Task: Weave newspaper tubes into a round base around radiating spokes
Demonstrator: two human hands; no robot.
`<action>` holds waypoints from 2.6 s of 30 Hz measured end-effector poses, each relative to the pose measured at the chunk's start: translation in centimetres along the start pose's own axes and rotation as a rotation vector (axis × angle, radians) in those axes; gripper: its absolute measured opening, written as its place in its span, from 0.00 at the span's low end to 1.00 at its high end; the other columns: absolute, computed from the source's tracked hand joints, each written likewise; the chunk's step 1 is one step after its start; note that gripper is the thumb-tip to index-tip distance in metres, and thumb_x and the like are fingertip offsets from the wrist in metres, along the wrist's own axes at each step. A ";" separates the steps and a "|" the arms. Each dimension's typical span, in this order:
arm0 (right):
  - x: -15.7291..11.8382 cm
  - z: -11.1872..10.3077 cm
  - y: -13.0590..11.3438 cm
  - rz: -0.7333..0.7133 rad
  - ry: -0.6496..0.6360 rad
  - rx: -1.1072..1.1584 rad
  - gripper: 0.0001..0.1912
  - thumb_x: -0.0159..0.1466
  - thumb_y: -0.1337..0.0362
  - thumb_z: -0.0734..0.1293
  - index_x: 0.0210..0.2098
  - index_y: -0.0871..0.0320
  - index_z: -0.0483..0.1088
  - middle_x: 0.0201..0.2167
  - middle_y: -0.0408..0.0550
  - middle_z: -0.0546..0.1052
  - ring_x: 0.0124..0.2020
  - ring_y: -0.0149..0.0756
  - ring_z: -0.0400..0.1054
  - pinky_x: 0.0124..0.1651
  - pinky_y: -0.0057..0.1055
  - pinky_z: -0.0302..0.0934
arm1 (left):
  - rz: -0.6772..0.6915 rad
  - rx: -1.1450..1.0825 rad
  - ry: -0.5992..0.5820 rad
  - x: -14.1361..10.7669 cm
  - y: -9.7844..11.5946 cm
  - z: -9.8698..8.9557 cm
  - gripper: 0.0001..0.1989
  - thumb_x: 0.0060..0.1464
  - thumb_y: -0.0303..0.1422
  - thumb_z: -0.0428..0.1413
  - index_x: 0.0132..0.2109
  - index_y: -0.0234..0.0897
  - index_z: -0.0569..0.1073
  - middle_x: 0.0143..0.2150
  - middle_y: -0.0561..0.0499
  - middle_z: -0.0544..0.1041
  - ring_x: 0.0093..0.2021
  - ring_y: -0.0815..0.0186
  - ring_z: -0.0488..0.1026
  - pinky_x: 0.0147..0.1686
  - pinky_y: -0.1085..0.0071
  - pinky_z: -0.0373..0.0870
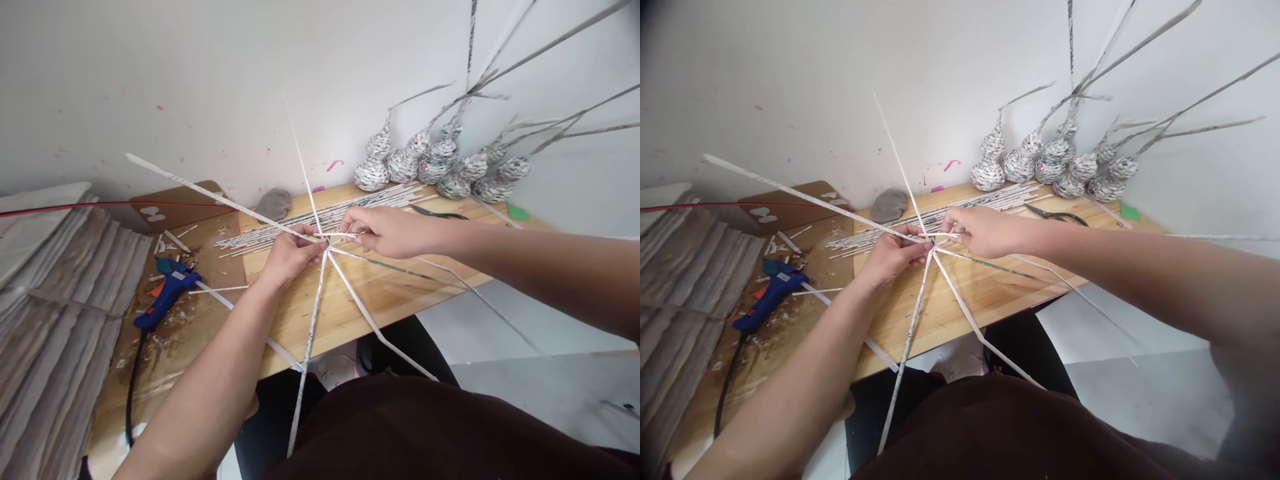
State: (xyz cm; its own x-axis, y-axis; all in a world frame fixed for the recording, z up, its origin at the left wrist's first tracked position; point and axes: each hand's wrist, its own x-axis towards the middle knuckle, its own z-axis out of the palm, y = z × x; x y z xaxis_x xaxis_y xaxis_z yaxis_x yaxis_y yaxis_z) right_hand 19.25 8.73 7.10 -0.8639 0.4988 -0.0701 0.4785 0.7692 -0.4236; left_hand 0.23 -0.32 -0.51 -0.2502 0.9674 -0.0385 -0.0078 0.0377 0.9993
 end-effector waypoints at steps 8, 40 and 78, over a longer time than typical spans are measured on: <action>0.8 0.9 1.5 -0.063 -0.015 -0.048 0.22 0.63 0.71 0.61 0.55 0.53 0.69 0.35 0.45 0.78 0.32 0.34 0.66 0.37 0.28 0.54 | -0.003 -0.030 0.036 0.1 -0.1 0.0 0.22 0.38 0.38 0.69 0.39 0.37 0.69 0.22 0.54 0.76 0.20 0.70 0.71 0.24 0.75 0.68; 5.7 2.1 0.1 0.096 0.153 -0.170 0.25 0.66 0.48 0.60 0.27 0.60 0.77 0.27 0.57 0.78 0.32 0.43 0.70 0.35 0.34 0.54 | -0.120 -0.091 0.199 0.7 0.3 -0.6 0.14 0.41 0.34 0.65 0.33 0.34 0.71 0.25 0.50 0.77 0.22 0.68 0.74 0.20 0.76 0.67; 7.5 5.6 0.3 0.008 0.419 0.387 0.09 0.60 0.61 0.68 0.30 0.59 0.77 0.27 0.45 0.78 0.28 0.30 0.66 0.32 0.28 0.53 | -0.030 -0.082 0.086 0.4 0.7 -1.0 0.14 0.38 0.31 0.67 0.34 0.33 0.74 0.32 0.48 0.79 0.32 0.64 0.77 0.33 0.69 0.75</action>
State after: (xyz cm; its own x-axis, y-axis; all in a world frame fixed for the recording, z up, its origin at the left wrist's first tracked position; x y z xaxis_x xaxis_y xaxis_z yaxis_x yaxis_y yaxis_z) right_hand 12.03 10.47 1.42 -0.6863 0.6808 0.2561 0.3241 0.6014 -0.7302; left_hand -0.85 -0.19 0.13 -0.3307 0.9410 -0.0713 -0.0948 0.0420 0.9946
